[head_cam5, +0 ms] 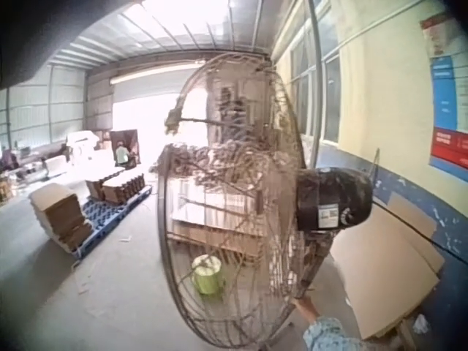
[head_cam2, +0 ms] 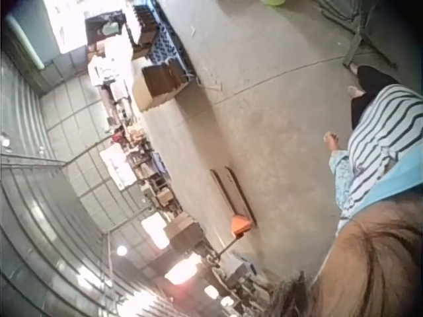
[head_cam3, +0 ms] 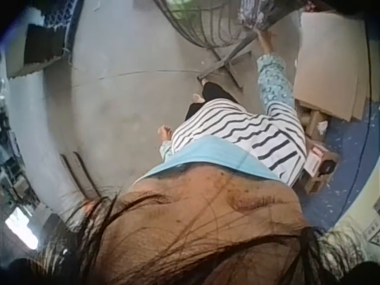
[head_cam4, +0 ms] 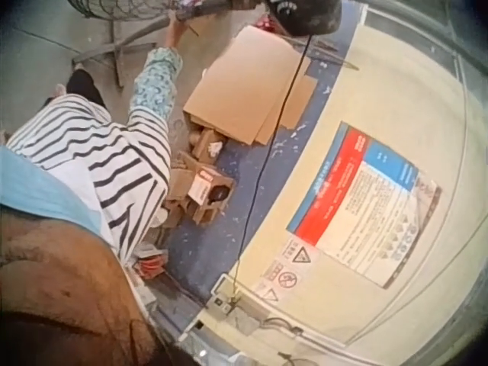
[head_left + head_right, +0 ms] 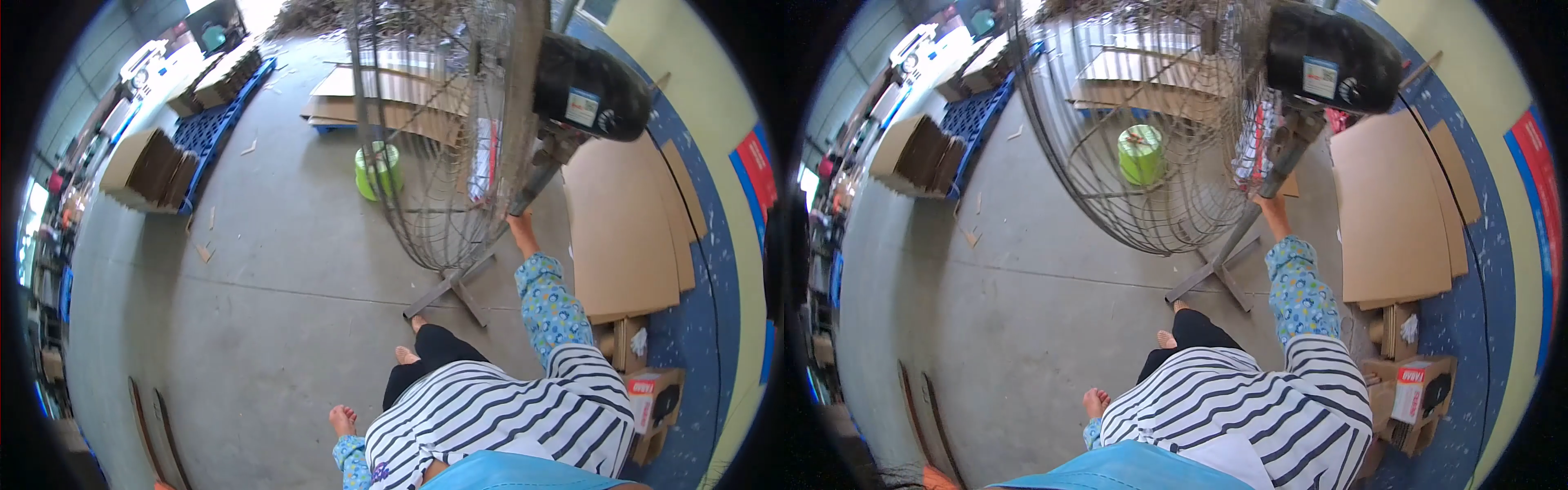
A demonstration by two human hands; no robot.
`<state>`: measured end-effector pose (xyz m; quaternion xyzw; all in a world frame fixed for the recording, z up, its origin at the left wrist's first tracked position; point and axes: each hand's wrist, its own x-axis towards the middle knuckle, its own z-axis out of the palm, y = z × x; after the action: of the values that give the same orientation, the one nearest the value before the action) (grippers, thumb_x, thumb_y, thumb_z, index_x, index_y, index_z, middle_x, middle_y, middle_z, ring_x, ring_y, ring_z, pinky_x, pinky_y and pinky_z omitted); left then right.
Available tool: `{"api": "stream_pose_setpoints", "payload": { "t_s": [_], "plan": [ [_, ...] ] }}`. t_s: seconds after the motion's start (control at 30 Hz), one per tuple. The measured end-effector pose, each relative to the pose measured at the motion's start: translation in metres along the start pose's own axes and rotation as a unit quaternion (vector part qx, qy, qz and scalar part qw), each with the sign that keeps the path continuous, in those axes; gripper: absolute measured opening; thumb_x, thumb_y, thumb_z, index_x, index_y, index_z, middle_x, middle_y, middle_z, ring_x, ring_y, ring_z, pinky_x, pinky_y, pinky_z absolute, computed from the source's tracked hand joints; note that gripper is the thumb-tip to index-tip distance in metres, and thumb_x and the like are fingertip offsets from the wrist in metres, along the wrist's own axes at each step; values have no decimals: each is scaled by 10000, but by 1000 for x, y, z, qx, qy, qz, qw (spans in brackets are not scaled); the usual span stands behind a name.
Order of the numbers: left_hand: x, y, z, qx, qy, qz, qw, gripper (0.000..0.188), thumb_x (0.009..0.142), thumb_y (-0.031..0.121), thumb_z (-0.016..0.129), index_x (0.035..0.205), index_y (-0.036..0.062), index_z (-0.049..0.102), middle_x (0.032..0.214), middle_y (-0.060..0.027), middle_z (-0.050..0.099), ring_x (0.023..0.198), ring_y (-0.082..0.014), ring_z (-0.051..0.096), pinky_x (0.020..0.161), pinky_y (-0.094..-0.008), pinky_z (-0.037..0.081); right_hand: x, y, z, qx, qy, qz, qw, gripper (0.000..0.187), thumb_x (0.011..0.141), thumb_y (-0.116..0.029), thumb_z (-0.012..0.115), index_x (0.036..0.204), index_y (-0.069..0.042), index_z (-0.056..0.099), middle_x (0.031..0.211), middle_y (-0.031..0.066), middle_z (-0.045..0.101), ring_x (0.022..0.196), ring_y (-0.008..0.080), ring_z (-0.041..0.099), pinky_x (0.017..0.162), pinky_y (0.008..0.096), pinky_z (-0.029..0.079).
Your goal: Moving a pallet of cardboard with a pallet jack, then sitting on a stool and stripping waste material from die-cut cardboard sheets.
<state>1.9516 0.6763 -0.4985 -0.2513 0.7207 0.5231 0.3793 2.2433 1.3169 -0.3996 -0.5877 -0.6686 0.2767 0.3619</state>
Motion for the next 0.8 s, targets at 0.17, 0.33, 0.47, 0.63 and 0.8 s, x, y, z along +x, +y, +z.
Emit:
{"api": "stream_pose_setpoints", "payload": {
  "t_s": [0.17, 0.33, 0.47, 0.63, 0.8],
  "plan": [
    [70, -35, -64, 407, -140, 269, 862, 98, 833, 164, 492, 817, 67, 498, 672, -107, 551, 539, -202, 542, 499, -327, 456, 0, -6, 10, 110, -66, 64, 990, 375, 611, -288, 759, 889, -64, 645, 798, 51, 652, 755, 179, 605, 684, 362, 468],
    [78, -34, -47, 331, -173, 218, 901, 94, 831, 159, 495, 833, 65, 500, 673, -101, 548, 550, -201, 543, 502, -327, 461, -14, -29, -10, 173, -49, 54, 982, 403, 600, -284, 763, 905, -52, 641, 817, 67, 650, 783, 183, 609, 716, 352, 466],
    [85, -21, -37, 164, -115, 114, 973, 93, 829, 154, 498, 850, 64, 502, 674, -96, 544, 560, -201, 544, 505, -326, 467, -5, -12, -22, 104, -61, 70, 990, 424, 596, -300, 756, 913, -40, 644, 824, 100, 663, 805, 215, 632, 713, 363, 474],
    [49, 14, -5, 108, -90, 113, 984, 143, 842, 164, 515, 938, 58, 498, 727, -78, 540, 614, -191, 547, 523, -324, 488, -5, 9, -13, 82, -4, 53, 995, 371, 601, -334, 765, 817, -51, 663, 752, 79, 664, 739, 214, 641, 659, 357, 477],
    [30, 5, -9, 1, -28, 18, 999, 187, 858, 167, 522, 1005, 56, 490, 769, -73, 553, 615, -171, 550, 506, -302, 493, -11, -15, -3, 156, -20, 49, 986, 271, 675, -219, 749, 840, -26, 653, 774, 31, 628, 720, 137, 567, 680, 307, 451]
  ]
}}
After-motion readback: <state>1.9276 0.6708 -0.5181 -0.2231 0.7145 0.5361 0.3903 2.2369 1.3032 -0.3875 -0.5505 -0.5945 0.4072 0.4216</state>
